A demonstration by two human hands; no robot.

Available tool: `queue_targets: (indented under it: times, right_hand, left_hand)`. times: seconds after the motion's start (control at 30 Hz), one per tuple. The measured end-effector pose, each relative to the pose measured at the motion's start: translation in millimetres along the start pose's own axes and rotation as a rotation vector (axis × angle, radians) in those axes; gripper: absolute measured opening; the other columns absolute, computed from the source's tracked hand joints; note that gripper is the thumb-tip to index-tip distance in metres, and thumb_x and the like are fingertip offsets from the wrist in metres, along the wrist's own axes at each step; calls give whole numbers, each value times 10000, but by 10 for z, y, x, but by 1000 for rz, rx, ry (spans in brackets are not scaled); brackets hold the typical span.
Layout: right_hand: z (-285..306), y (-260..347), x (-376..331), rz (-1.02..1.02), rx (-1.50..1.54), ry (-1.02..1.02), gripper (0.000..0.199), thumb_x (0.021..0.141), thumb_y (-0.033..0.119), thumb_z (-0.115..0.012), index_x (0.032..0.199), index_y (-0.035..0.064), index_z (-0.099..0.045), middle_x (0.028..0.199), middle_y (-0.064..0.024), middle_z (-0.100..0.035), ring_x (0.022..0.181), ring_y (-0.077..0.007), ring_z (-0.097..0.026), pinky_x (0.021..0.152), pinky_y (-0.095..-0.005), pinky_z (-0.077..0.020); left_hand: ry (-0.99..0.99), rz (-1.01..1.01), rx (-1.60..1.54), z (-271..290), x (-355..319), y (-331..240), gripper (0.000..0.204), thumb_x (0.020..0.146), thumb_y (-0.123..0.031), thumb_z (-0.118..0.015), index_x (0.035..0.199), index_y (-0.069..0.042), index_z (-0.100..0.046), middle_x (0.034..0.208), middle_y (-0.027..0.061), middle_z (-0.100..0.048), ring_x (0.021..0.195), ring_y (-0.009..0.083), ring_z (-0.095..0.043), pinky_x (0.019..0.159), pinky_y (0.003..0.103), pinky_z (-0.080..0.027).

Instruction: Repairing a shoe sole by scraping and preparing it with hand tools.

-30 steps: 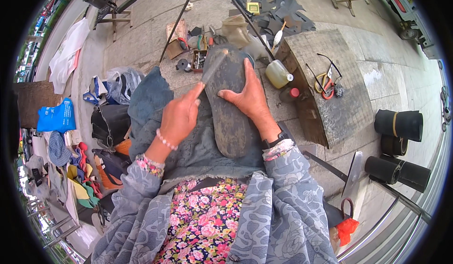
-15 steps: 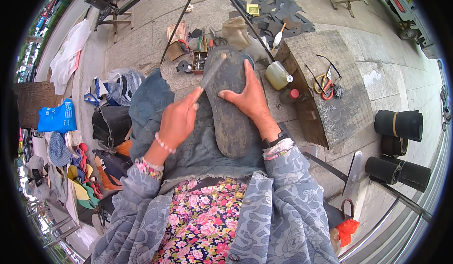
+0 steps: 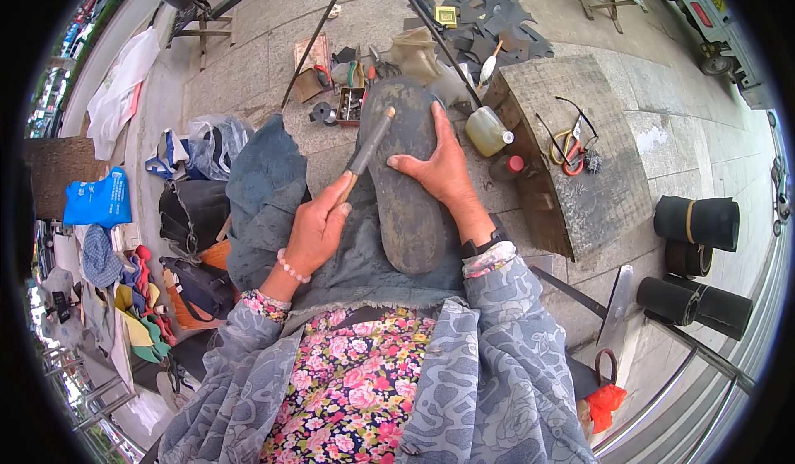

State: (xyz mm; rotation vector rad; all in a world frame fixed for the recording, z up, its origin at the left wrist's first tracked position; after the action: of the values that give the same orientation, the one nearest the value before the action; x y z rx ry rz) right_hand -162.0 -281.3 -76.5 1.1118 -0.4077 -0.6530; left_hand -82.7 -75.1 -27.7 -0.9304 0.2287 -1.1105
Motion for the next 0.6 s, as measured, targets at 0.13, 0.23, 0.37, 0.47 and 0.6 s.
queue_targets:
  times: [0.13,0.23,0.37,0.47,0.6]
  right_hand:
    - [25,-1,-3,-54,91,8,1100,593,278,-862,1459,-14,-249,1443,-216,-385,1317,-293,-413,1083,-344,-333]
    - [38,-13,-14,-73,82,4,1096,597,267,-858,1465,-1,-245,1444,-216,-384,1313,-291,-417,1080,-344,-335]
    - [49,11,-16,-59,59,2,1095,598,272,-855,1466,2,-244,1447,-218,-378,1318,-290,-412,1083,-346,-332]
    - [50,-17,-17,-59,55,0,1092,601,280,-851,1466,2,-245,1452,-219,-371,1322,-292,-405,1086,-348,-329]
    - [38,-25,-16,-72,87,10,1092,601,283,-850,1467,5,-246,1454,-217,-369,1325,-296,-401,1088,-353,-326]
  left_hand:
    - [110,389,-370,-85,-56,272,440,926,-71,-504,1362,-42,-454,793,114,-628,637,199,-616,589,317,-494]
    - [136,584,-622,-132,-124,414,401,962,-110,-477,1354,-26,-458,746,55,-596,520,79,-524,491,230,-439]
    - [118,668,-781,-188,-157,456,381,989,-168,-446,1338,-16,-467,721,50,-578,417,42,-423,396,185,-348]
    - [134,738,-887,-197,-164,462,411,991,-226,-449,1329,9,-462,719,60,-581,426,49,-435,402,190,-350]
    - [111,771,-967,-182,-191,485,449,987,-276,-456,1317,28,-461,712,72,-584,422,58,-436,400,193,-343]
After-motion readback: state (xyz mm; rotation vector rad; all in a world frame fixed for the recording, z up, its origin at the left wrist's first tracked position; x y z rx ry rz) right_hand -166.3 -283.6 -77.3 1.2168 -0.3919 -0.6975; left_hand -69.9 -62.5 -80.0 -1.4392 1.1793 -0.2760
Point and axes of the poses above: each hand's wrist, its own x-axis towards the middle knuckle, its own z-axis out of the back of the hand, y = z × x, the point moved 7 cm from there along x, towards the middle knuckle
